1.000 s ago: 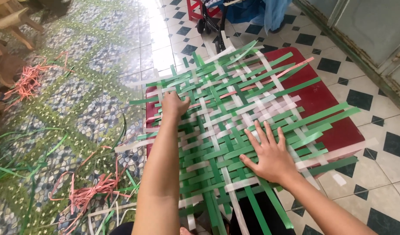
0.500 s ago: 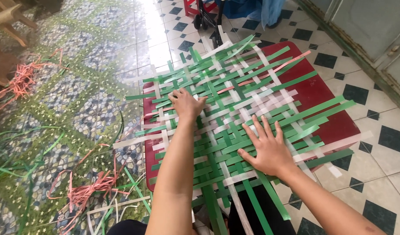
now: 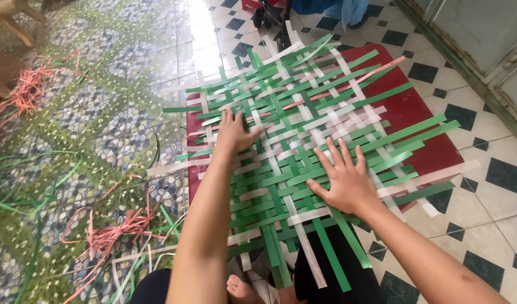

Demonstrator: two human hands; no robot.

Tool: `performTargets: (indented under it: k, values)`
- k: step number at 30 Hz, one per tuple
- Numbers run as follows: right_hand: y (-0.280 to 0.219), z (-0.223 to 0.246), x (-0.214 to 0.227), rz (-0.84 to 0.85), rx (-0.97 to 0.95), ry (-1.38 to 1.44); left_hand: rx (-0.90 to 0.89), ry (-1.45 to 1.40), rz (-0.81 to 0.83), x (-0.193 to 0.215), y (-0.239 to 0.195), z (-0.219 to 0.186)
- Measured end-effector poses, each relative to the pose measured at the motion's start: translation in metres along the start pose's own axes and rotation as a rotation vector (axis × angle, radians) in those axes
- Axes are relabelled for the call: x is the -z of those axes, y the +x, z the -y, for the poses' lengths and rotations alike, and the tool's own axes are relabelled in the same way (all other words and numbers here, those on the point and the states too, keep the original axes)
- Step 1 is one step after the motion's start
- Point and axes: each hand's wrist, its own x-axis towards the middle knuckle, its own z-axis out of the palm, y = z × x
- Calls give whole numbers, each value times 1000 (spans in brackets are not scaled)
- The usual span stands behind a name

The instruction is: The person weaves green and white plastic strips into a mat on a red stool. They interlace the strips by hand, periodically pressing down to tighten the weave and adjusting the mat's position.

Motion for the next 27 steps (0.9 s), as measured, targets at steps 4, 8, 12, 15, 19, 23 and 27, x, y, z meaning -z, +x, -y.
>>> performTargets:
  k: [4,8,12,15,19,23,27]
  values:
    - [-2,2,1,-1,2,0,31,177,10,-28,-18,-6]
    - [-2,2,-3,-27,11,-26,37,92,-58,-35,-35,-13]
    - [1,-1,-9,-35,13,-37,96,89,-6,-37,-32,-20]
    - [-2,-1,-7,-36,22,-47,104,61,12,-50,-16,-13]
    - [0,-3,-8,-48,16,-19,103,69,0,-49,-17,-15]
    - [-1,-3,-9,-42,14,-2,77,64,26,-38,-33,-19]
    - [-2,-1,-8,-56,14,-1,67,131,137,-30,-48,-34]
